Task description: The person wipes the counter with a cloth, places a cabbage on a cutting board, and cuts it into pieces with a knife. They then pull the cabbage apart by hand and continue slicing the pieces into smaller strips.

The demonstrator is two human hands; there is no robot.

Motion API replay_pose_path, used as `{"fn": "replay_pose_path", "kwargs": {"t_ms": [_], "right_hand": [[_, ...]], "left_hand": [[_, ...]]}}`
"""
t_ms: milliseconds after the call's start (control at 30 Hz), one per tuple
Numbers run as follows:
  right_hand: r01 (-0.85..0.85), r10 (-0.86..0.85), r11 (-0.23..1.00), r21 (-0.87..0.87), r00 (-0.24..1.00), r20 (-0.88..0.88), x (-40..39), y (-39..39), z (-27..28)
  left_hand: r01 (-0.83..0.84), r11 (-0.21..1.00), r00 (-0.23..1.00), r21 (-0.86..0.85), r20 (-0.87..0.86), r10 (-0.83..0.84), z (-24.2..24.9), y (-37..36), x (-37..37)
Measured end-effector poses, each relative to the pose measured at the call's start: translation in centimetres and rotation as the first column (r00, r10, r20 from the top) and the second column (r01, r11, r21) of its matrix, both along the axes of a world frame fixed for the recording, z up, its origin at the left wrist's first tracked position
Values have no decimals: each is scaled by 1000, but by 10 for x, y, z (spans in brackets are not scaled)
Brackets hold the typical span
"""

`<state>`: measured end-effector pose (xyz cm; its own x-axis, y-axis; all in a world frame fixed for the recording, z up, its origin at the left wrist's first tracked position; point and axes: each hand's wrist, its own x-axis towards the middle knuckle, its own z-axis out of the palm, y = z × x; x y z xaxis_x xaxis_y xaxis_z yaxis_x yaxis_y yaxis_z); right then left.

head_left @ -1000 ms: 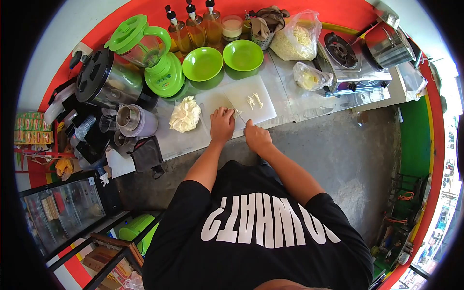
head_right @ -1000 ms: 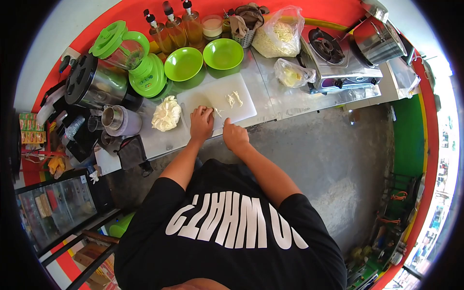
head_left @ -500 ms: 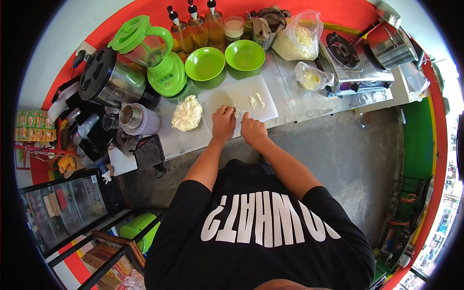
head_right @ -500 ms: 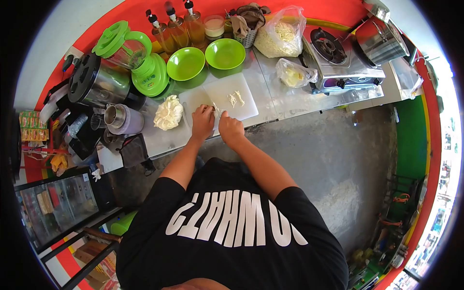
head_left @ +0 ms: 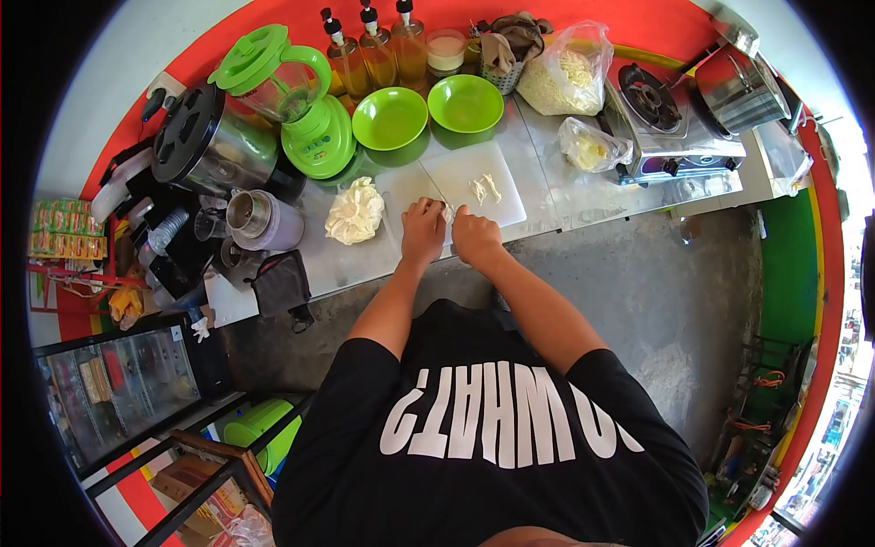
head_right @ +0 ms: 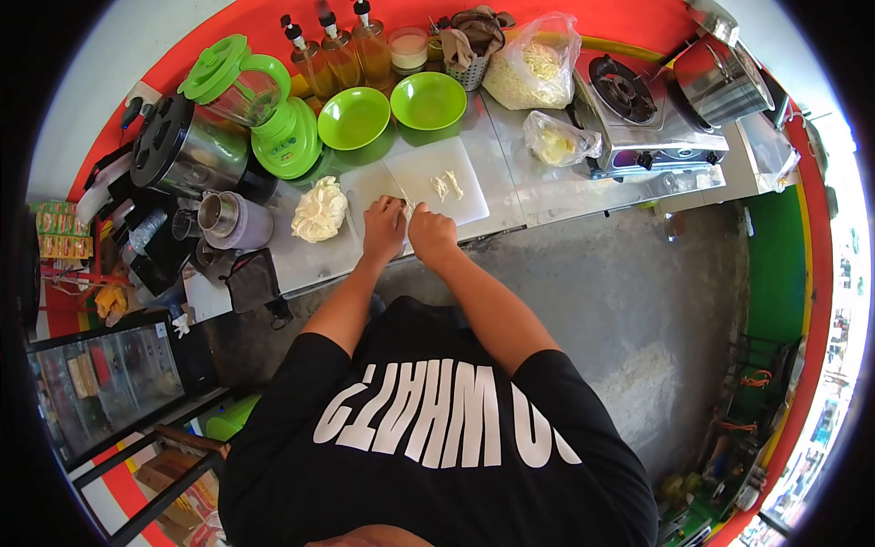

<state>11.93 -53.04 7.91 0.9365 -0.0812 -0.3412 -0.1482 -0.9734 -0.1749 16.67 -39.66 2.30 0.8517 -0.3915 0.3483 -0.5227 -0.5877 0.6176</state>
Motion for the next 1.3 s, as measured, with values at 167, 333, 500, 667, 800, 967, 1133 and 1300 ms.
{"fn": "replay_pose_path", "kwargs": {"t_ms": [167, 333, 500, 667, 800, 967, 1133, 1300], "right_hand": [[71, -71, 997, 22, 997, -13, -18, 7, -4], [133, -134, 989, 61, 991, 7, -15, 11, -10], [29, -29, 1000, -9, 999, -12, -7, 10, 5], [87, -86, 996, 13, 994, -63, -18, 11, 0], [118, -116, 991, 64, 993, -27, -12, 10, -12], [55, -53, 998, 33, 997, -64, -7, 6, 3], [133, -127, 989, 67, 988, -88, -30, 11, -4], [124, -118, 988, 96, 991, -67, -14, 10, -4]], "left_hand": [[-6, 1000, 1000, -12, 6, 6, -2, -2, 1], [-20, 1000, 1000, -2, 15, 20, -4, 0, 0], [-8, 1000, 1000, 28, 18, 8, 0, 0, 0], [-22, 1000, 1000, 11, 14, 22, -3, -2, 1], [-21, 1000, 1000, 14, 20, 20, -4, -1, 0], [-15, 999, 1000, 39, 9, 14, -3, 0, 1], [-25, 1000, 1000, 8, 0, 25, -1, -1, 0], [-17, 1000, 1000, 22, 0, 17, -2, 0, 0]]}}
